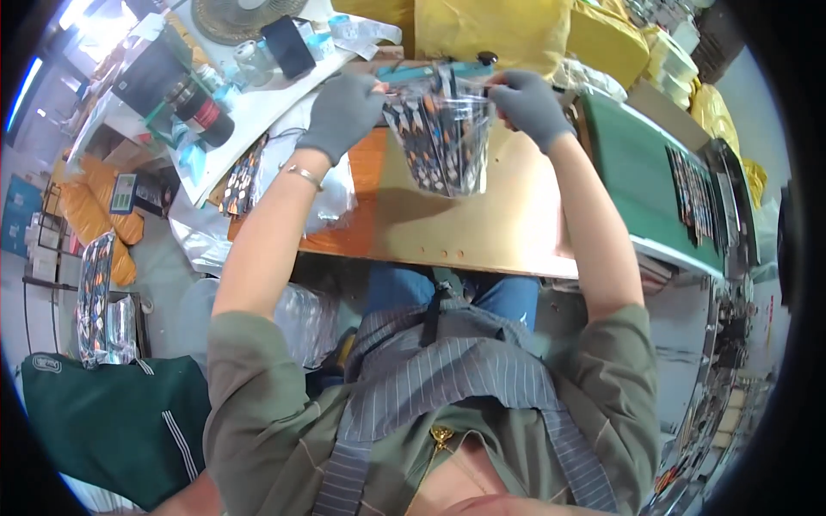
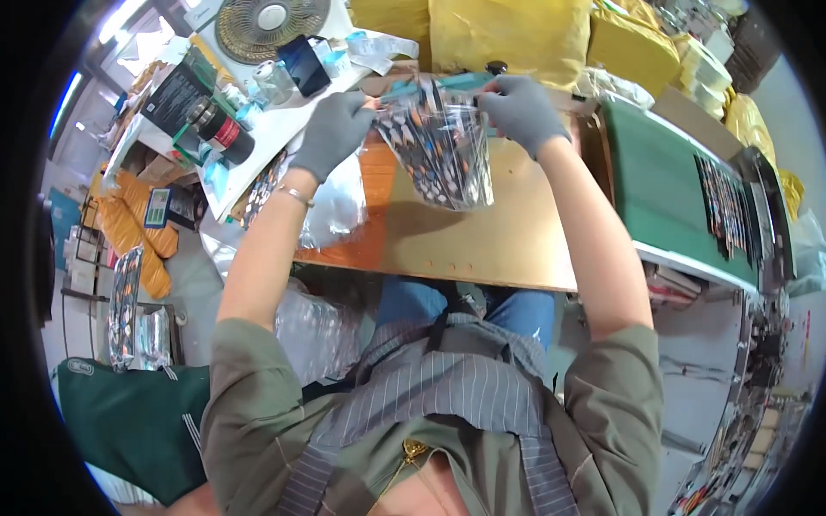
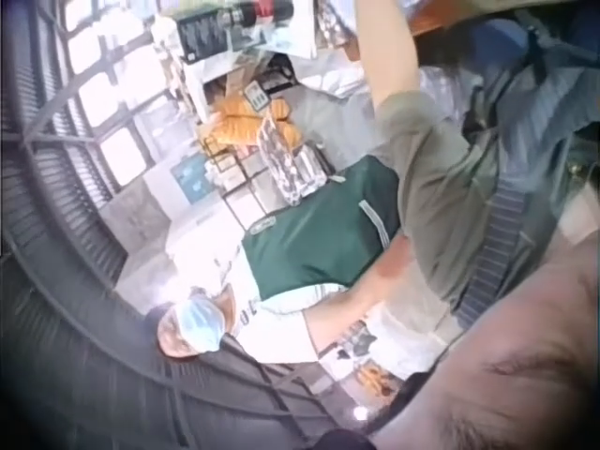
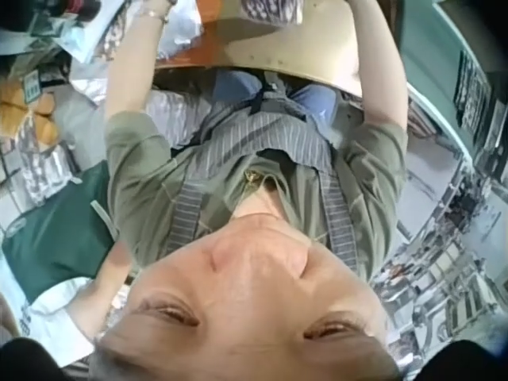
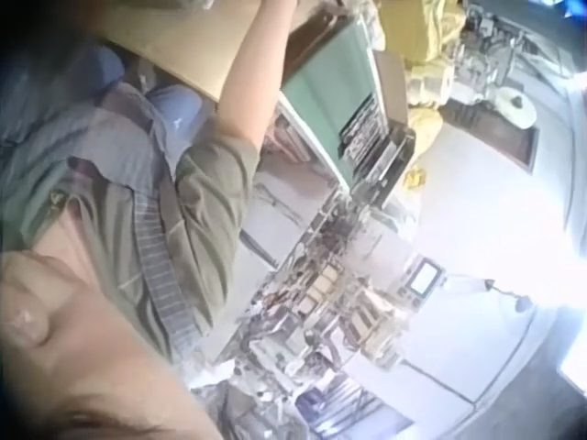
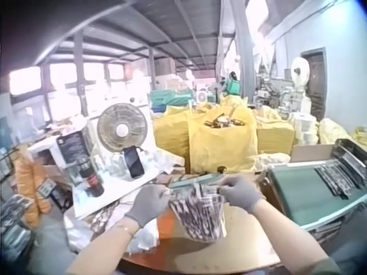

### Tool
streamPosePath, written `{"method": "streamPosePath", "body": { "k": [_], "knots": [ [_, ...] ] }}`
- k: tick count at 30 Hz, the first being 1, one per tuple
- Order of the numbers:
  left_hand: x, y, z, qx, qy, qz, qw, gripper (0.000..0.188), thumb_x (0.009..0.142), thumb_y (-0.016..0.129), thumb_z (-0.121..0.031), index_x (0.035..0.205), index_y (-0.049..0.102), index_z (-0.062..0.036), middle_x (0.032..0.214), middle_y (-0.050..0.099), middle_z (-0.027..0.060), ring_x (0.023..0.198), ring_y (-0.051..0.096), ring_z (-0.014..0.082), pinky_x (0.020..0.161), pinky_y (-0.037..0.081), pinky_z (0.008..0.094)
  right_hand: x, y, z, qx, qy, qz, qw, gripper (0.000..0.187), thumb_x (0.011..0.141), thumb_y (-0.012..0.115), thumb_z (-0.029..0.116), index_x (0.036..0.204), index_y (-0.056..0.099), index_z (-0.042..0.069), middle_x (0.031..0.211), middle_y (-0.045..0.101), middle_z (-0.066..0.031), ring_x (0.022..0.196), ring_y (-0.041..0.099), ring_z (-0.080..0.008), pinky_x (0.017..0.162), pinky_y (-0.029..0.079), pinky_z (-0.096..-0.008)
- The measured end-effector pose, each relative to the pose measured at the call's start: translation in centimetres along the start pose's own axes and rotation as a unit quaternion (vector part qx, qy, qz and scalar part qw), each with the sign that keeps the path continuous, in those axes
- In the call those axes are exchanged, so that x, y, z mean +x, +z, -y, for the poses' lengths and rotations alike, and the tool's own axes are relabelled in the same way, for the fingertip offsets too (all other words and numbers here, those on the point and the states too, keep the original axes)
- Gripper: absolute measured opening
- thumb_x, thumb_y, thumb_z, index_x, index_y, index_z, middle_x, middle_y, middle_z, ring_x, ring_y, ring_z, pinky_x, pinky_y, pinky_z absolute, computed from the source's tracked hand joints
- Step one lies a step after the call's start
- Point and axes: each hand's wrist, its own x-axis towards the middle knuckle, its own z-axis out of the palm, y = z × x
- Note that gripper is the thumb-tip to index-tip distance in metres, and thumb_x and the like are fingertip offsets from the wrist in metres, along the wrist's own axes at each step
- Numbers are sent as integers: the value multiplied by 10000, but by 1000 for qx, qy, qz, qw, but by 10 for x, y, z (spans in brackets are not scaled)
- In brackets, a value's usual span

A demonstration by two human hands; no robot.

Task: Bundling multiple pens, placing them into plastic sleeves, and sealing the bags using a heat sealer and packaging machinery.

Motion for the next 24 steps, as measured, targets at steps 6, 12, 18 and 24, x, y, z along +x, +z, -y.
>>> {"method": "streamPosePath", "body": {
  "k": [6, 12, 18, 24],
  "knots": [
    [4, -11, -49, -189, -101, 78, 974, 202, 819, 509, -181, 817, 633, -21, 626, 634, 86, 506, 588, 108, 438, 467, 278, 5, -31, -21, 18, -80, -28, 996, 112, 810, 579, 150, 814, 585, 38, 601, 502, -7, 487, 492, -83, 422, 386, -215],
    [4, -9, -58, -203, -37, 84, 975, 261, 843, 532, -176, 948, 659, 26, 655, 607, 41, 540, 563, 68, 453, 436, 207, -2, -49, -16, -59, 14, 55, 997, 231, 806, 645, 240, 918, 600, 44, 662, 558, -29, 537, 537, -114, 514, 451, -235],
    [-11, -41, -116, -315, -8, 85, 945, 231, 853, 569, -169, 887, 654, 43, 582, 587, 26, 501, 544, 53, 441, 418, 191, -16, -2, -6, -268, -476, 0, 837, 402, 833, 651, 344, 1058, 559, 24, 709, 618, -97, 634, 602, -193, 590, 459, -360],
    [-1, 17, -64, -478, -7, 101, 873, 670, 626, 809, -164, 1201, 508, 1, 1111, 588, 86, 992, 571, 167, 888, 450, 299, 5, 11, -11, 29, -201, 2, 979, 409, 891, 547, 364, 674, 568, 18, 597, 555, -159, 582, 555, -336, 537, 437, -374]
  ]
}}
